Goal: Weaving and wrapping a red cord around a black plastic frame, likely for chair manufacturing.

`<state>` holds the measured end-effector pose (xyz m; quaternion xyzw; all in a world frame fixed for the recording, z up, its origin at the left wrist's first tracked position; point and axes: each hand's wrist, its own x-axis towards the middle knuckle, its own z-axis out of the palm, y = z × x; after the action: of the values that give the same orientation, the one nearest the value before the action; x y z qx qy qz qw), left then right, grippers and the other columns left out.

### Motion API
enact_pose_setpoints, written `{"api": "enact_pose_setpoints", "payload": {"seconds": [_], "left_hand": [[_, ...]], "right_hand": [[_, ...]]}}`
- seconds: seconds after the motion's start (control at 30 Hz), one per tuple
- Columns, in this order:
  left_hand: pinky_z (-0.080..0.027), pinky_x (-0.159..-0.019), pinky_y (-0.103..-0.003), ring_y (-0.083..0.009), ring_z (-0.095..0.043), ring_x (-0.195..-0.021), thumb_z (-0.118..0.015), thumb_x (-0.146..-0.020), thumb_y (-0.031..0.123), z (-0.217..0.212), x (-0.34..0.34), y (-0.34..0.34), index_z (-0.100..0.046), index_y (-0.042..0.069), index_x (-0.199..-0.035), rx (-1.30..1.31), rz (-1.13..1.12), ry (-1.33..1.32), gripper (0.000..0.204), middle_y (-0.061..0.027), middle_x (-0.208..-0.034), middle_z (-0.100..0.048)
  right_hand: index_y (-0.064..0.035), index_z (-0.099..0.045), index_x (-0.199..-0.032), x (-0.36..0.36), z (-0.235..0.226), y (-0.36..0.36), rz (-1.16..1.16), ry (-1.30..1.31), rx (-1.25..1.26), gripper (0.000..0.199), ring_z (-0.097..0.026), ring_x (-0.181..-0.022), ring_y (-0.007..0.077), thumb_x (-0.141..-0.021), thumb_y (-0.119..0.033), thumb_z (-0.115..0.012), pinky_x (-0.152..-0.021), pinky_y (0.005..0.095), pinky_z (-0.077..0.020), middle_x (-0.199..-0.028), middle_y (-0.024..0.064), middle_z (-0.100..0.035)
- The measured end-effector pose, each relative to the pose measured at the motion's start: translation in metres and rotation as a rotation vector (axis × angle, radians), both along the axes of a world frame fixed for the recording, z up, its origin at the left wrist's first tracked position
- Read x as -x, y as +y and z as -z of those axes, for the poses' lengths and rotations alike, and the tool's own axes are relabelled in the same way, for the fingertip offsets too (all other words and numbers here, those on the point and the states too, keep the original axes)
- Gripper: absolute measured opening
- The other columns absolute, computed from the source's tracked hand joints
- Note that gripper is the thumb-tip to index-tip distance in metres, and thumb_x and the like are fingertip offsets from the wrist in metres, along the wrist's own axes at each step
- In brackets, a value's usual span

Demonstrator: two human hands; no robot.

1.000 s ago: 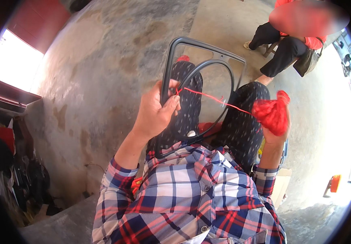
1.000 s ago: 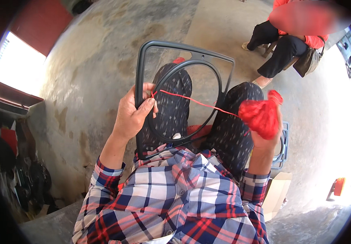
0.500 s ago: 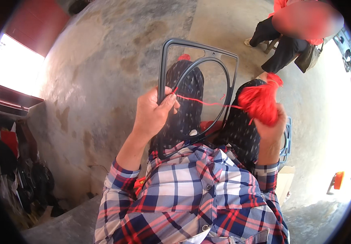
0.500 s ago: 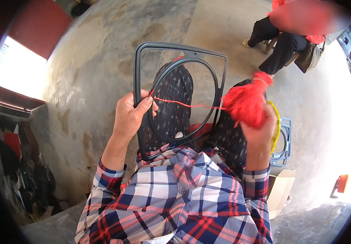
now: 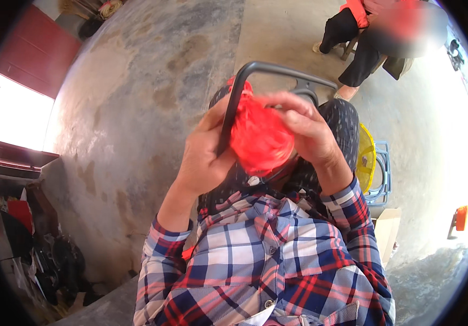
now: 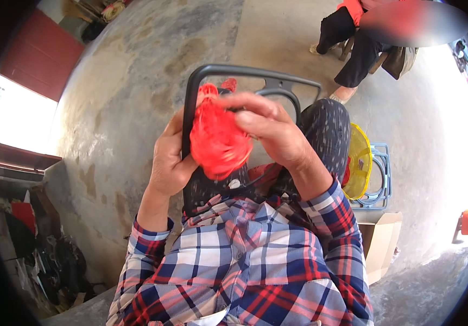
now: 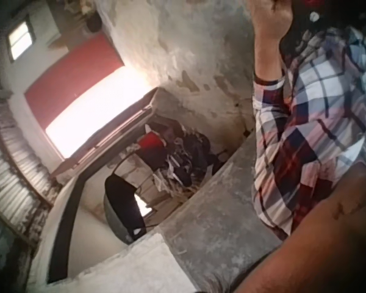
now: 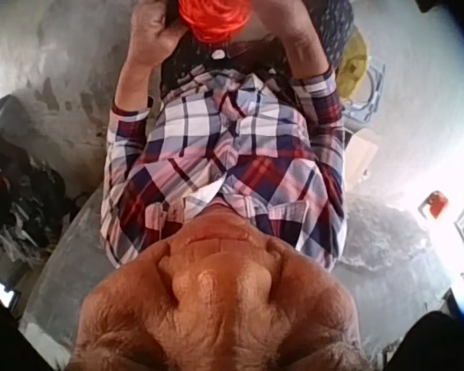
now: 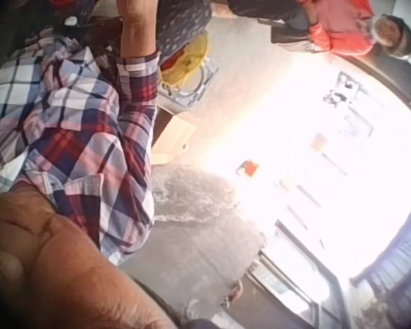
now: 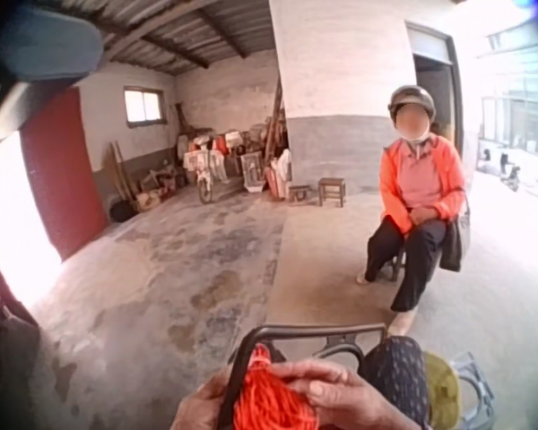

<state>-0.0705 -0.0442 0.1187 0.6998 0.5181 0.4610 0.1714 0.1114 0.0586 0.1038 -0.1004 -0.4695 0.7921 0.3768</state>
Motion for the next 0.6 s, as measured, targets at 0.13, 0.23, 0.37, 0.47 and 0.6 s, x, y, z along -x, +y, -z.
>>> {"api": "enact_pose_setpoints", "payload": {"seconds": [0.13, 0.23, 0.37, 0.47, 0.6], "left_hand": [[-0.035, -0.107, -0.037, -0.0274, -0.042, -0.135, -0.065, -0.076, -0.005, 0.008, 0.000, -0.001, -0.063, -0.003, -0.118, 0.021, 0.193, -0.308, 0.043, -0.0133, -0.152, -0.035], [-0.028, -0.111, -0.038, -0.0258, -0.031, -0.142, -0.065, -0.073, -0.006, 0.004, 0.002, -0.002, -0.062, -0.006, -0.120, 0.147, 0.259, -0.477, 0.046, -0.0124, -0.157, -0.025], [-0.023, -0.114, -0.039, -0.0277, -0.025, -0.144, -0.067, -0.071, -0.002, 0.003, -0.001, 0.002, -0.066, -0.003, -0.115, 0.185, 0.251, -0.500, 0.044, -0.0128, -0.156, -0.027], [-0.021, -0.114, -0.040, -0.0287, -0.026, -0.143, -0.068, -0.071, 0.004, 0.002, 0.001, 0.003, -0.070, 0.000, -0.110, 0.218, 0.131, -0.288, 0.039, -0.0148, -0.154, -0.030], [-0.022, -0.112, -0.042, -0.0352, -0.026, -0.142, -0.069, -0.073, 0.010, 0.009, 0.006, -0.003, -0.066, 0.004, -0.079, 0.214, -0.016, -0.326, 0.009, -0.0164, -0.153, -0.032]], "right_hand": [[0.0000, -0.063, -0.098, -0.006, 0.065, 0.014, -0.146, 0.129, 0.489, 0.021, -0.065, -0.090, 0.0211, -0.089, -0.018, -0.058, -0.083, 0.0328, -0.0490, -0.099, 0.0146, -0.068], [0.0002, -0.058, -0.116, 0.022, 0.041, -0.005, -0.229, 0.183, 0.705, 0.031, -0.065, -0.098, 0.0202, -0.090, -0.017, -0.060, -0.092, 0.0373, -0.0501, -0.109, 0.0119, -0.066], [-0.0003, -0.056, -0.120, 0.034, 0.026, 0.010, -0.474, 0.457, 0.722, 0.036, -0.064, -0.102, 0.0208, -0.089, -0.017, -0.062, -0.095, 0.0374, -0.0503, -0.113, 0.0101, -0.065], [-0.0016, -0.058, -0.116, 0.036, 0.033, 0.023, -0.347, 0.387, 0.716, 0.035, -0.064, -0.101, 0.0211, -0.087, -0.018, -0.066, -0.092, 0.0365, -0.0520, -0.111, 0.0100, -0.065], [-0.0044, -0.062, -0.109, 0.024, 0.079, 0.038, 0.164, 0.127, 0.715, 0.028, -0.064, -0.094, 0.0208, -0.087, -0.021, -0.062, -0.086, 0.0357, -0.0512, -0.108, 0.0081, -0.066]]}}
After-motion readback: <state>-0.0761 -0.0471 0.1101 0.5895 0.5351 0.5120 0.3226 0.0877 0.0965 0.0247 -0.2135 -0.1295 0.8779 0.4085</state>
